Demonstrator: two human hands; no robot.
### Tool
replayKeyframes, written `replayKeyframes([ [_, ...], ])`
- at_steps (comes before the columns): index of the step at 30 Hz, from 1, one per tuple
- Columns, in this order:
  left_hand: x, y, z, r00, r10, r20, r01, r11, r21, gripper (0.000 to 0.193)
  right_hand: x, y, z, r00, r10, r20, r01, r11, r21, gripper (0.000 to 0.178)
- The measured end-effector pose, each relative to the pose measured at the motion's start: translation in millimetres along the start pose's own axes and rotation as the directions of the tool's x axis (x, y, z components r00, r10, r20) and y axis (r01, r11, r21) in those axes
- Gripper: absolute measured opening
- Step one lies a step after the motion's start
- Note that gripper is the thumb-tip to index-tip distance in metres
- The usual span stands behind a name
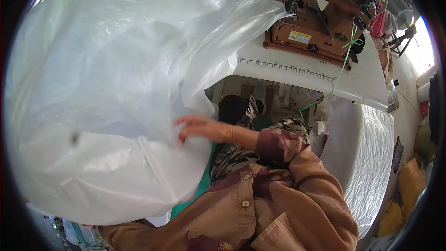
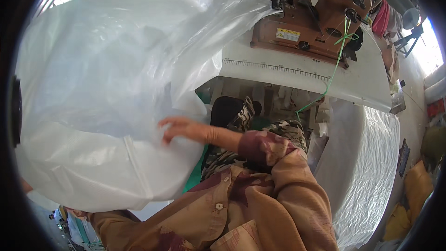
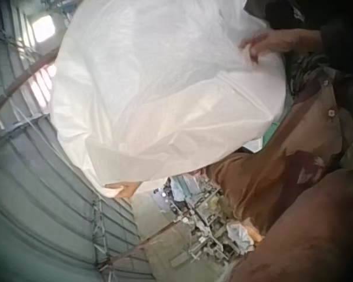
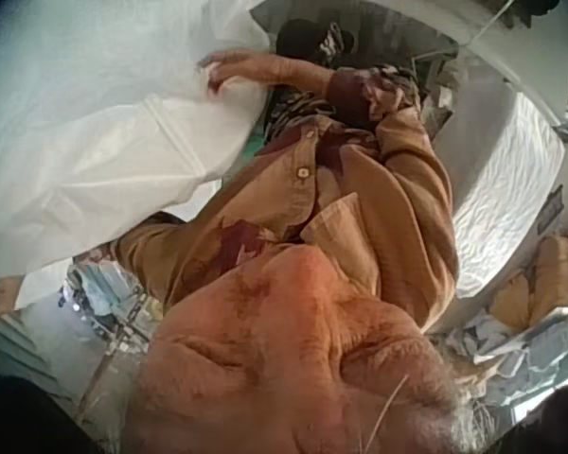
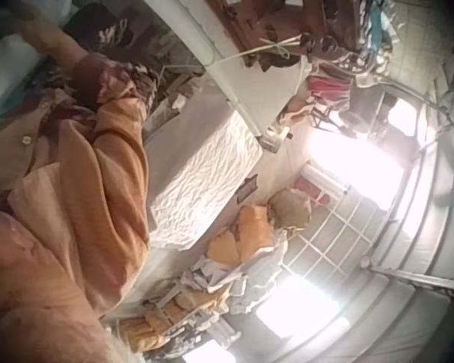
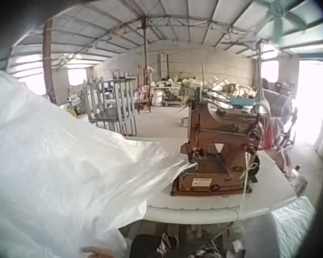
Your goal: The person aligns and sews large white plastic sheets using a sewing machine. They repeatedly fold the edges of the plastic, guide the material through the machine, and adjust the position to ensure straight stitching. The process involves handling the flexible plastic to maintain alignment during the sewing operation.
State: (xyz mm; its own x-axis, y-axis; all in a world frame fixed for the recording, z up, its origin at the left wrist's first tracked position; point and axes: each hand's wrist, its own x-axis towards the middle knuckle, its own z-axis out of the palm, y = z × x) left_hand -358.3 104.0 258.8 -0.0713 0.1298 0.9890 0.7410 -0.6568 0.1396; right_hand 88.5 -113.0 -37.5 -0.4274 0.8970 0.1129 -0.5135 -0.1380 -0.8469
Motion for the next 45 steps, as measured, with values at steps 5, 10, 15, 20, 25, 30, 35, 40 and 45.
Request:
replayKeyframes([
  [5, -4.4, -160.2, 72.9, 0.902, -0.101, 0.421, 0.045, 0.989, 0.139, 0.043, -34.6, -21.3, 58.2, 0.951, 0.163, 0.262, -0.125, 0.98, -0.154, 0.058],
  [10, 22.5, -265.4, 88.0, 0.389, -0.36, 0.848, -0.29, 0.826, 0.484, 0.048, -70.6, -22.0, 68.8, 0.987, -0.058, 0.152, 0.118, 0.898, -0.425, 0.052],
  [15, -98.4, 12.1, 237.8, 0.424, 0.12, 0.898, -0.436, 0.896, 0.086, 0.031, -84.5, 20.7, 4.9, 0.649, -0.231, -0.725, 0.067, 0.967, -0.248, 0.031],
  [20, -186.1, 260.0, 202.7, 0.505, 0.196, 0.841, 0.255, 0.896, -0.363, 0.027, -82.6, 33.1, -18.6, 0.29, -0.327, -0.899, 0.04, 0.943, -0.33, 0.036],
  [25, -258.3, 301.8, 240.0, 0.386, 0.256, 0.886, 0.182, 0.921, -0.345, 0.034, -57.8, 47.4, -41.7, 0.245, -0.361, -0.9, 0.024, 0.93, -0.367, 0.049],
  [30, -304.7, 273.2, 298.9, 0.425, 0.276, 0.862, 0.062, 0.941, -0.332, 0.044, -51.8, 44.3, -50.3, 0.231, -0.297, -0.927, -0.078, 0.944, -0.322, 0.044],
  [35, -309.5, 263.8, 338.9, 0.484, 0.319, 0.815, 0.105, 0.903, -0.416, 0.043, -34.1, 45.1, -51.5, 0.428, -0.276, -0.861, 0.136, 0.961, -0.241, 0.037],
  [40, -301.5, 229.5, 355.9, 0.426, 0.335, 0.84, 0.239, 0.854, -0.462, 0.044, -80.0, -36.4, 13.9, 0.789, -0.384, -0.48, 0.289, 0.921, -0.263, 0.025],
  [45, -297.0, 214.2, 342.6, 0.388, 0.463, 0.797, 0.202, 0.801, -0.564, 0.04, -150.8, -30.6, 17.4, 0.925, -0.161, -0.344, 0.171, 0.985, 0.0, 0.026],
])
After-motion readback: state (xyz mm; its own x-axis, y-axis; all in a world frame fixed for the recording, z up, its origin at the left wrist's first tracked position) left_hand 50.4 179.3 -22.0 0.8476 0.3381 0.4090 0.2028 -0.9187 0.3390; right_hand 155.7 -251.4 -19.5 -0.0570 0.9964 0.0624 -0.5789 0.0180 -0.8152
